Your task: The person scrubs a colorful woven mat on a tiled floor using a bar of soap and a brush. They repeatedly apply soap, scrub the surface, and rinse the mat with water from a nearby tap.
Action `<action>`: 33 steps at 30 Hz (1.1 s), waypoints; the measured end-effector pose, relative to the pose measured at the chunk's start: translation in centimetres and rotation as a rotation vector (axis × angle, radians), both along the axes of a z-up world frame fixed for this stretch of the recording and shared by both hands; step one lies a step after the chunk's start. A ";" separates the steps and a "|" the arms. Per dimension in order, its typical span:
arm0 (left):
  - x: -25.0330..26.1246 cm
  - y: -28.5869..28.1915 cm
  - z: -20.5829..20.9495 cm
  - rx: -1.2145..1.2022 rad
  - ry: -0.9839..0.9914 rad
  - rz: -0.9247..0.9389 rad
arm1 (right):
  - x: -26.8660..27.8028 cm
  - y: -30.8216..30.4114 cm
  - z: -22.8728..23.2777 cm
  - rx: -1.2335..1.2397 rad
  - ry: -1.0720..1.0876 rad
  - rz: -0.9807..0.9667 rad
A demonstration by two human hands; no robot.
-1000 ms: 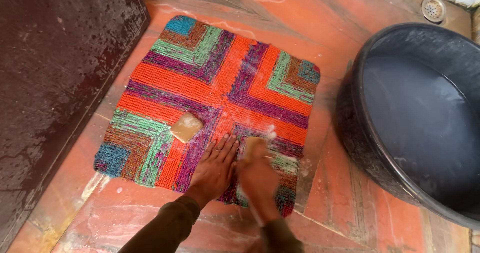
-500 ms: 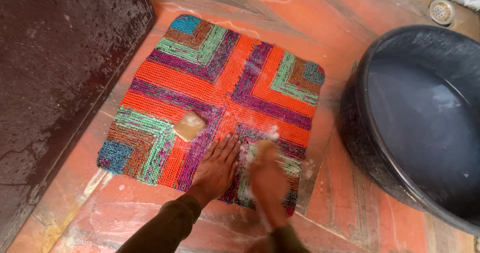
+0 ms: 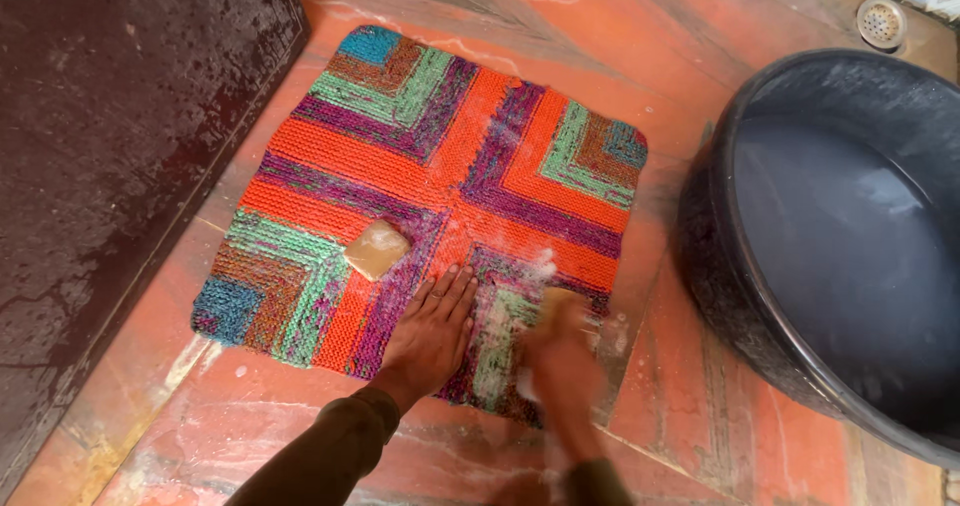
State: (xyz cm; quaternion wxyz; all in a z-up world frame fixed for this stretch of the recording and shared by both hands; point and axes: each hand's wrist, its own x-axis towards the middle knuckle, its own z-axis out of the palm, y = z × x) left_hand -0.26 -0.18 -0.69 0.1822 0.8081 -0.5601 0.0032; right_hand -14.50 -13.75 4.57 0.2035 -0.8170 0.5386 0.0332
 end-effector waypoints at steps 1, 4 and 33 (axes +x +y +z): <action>0.2 0.0 0.0 0.008 -0.005 -0.005 | 1.8 1.7 -0.2 0.016 -0.042 0.039; 0.5 0.6 0.0 0.052 -0.036 0.008 | 5.6 4.8 -0.6 0.071 -0.014 0.174; 0.4 -0.1 0.2 -0.019 -0.052 -0.184 | -5.1 -1.6 -2.4 -0.280 -0.074 0.600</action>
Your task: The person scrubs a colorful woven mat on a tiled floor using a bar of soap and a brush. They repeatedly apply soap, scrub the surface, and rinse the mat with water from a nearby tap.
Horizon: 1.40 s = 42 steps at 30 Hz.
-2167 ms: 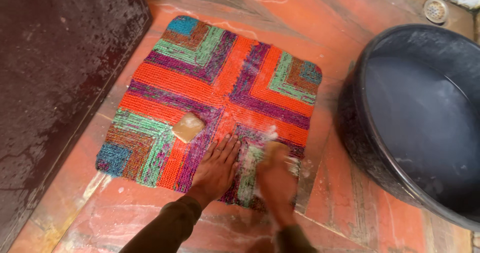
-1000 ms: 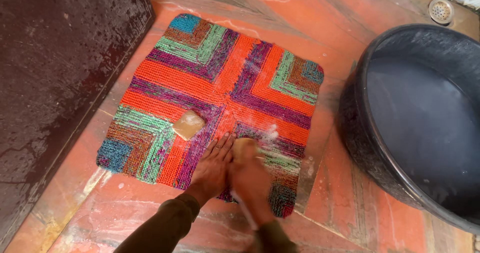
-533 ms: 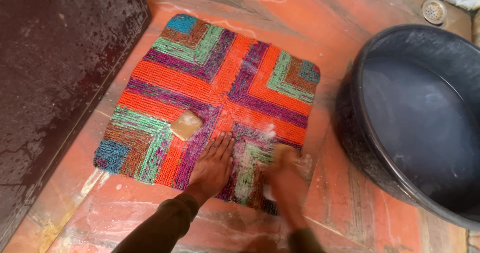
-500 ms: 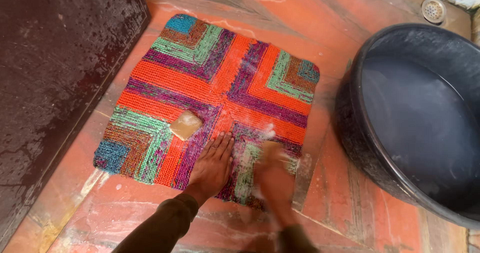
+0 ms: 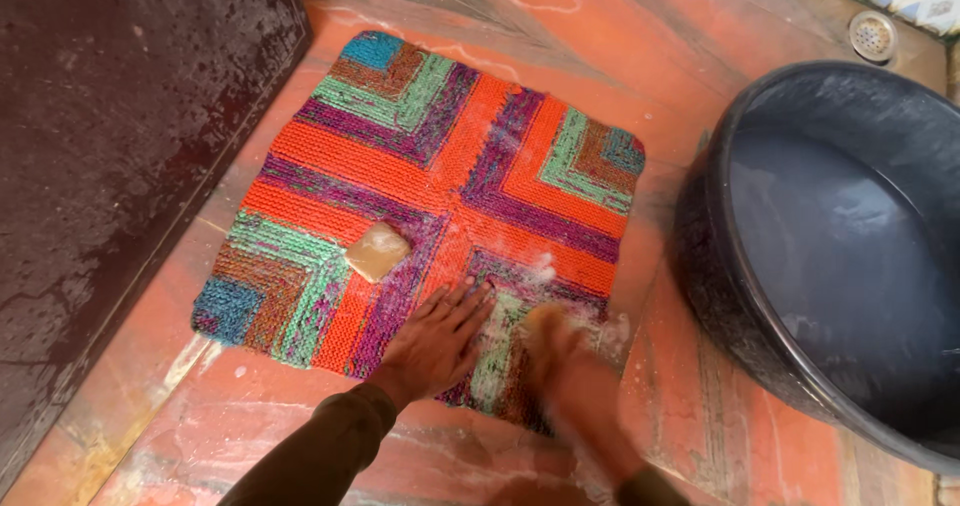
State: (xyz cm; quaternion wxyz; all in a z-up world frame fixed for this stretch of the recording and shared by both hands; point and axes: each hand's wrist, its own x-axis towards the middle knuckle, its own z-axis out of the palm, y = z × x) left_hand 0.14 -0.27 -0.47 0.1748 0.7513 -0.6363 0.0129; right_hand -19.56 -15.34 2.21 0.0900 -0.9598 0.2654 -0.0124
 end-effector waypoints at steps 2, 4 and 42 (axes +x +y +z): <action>0.0 0.8 0.3 0.042 0.080 -0.041 | -0.7 1.8 -0.3 0.068 0.015 0.256; 0.2 0.7 0.4 0.021 0.051 -0.087 | -1.5 1.2 -0.4 0.038 0.168 0.111; -0.7 1.1 0.2 0.040 0.017 -0.241 | -2.1 -2.4 2.8 0.147 0.336 -0.039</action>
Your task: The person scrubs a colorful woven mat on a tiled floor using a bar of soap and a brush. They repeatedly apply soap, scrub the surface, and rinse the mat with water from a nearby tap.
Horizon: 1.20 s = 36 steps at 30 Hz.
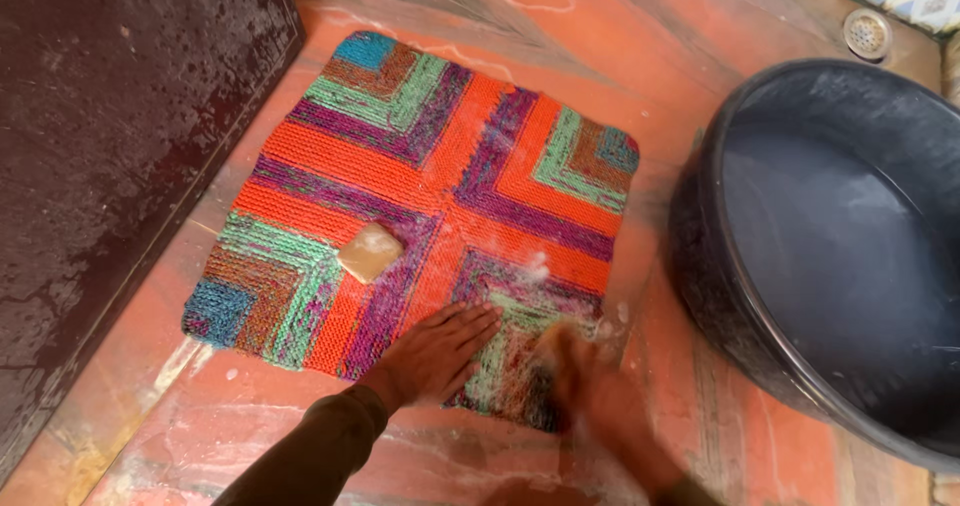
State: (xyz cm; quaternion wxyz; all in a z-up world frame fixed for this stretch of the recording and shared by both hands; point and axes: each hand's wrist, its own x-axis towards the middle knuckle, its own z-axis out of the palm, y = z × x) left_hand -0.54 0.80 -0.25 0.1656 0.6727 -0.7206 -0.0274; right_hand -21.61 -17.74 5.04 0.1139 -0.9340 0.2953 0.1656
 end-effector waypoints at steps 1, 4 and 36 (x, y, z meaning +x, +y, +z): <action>0.0 -0.2 -0.1 -0.012 0.010 0.000 | 0.4 -1.1 -0.1 0.011 0.005 -0.115; 0.2 -0.5 -0.1 -0.061 0.020 0.039 | 1.5 -1.7 -0.4 0.025 -0.052 -0.186; 0.7 0.6 -1.7 -0.131 0.124 0.373 | 2.9 7.1 -3.3 -0.134 -0.724 0.640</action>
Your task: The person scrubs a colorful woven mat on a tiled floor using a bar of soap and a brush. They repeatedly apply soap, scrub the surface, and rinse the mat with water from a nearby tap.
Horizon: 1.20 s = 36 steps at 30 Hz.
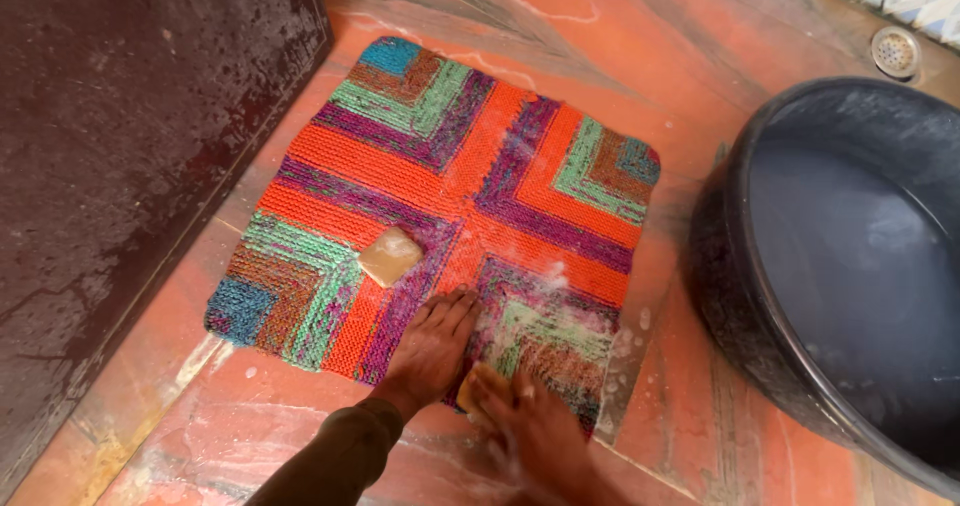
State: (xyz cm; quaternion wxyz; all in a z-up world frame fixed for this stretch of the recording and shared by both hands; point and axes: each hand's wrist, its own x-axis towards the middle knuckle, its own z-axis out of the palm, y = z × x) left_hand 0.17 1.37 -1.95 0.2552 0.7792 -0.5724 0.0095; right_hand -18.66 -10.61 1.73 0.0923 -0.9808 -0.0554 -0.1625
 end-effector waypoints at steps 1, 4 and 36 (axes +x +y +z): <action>0.0 -0.2 0.0 0.005 0.007 0.000 | 0.7 -1.1 0.6 -0.007 0.339 -0.171; -0.1 -0.4 -0.1 0.026 -0.052 0.010 | 5.1 -7.0 2.2 0.133 0.533 -0.541; 2.0 5.6 0.5 0.327 0.067 -0.044 | 1.6 -4.1 17.8 -0.300 0.892 -0.351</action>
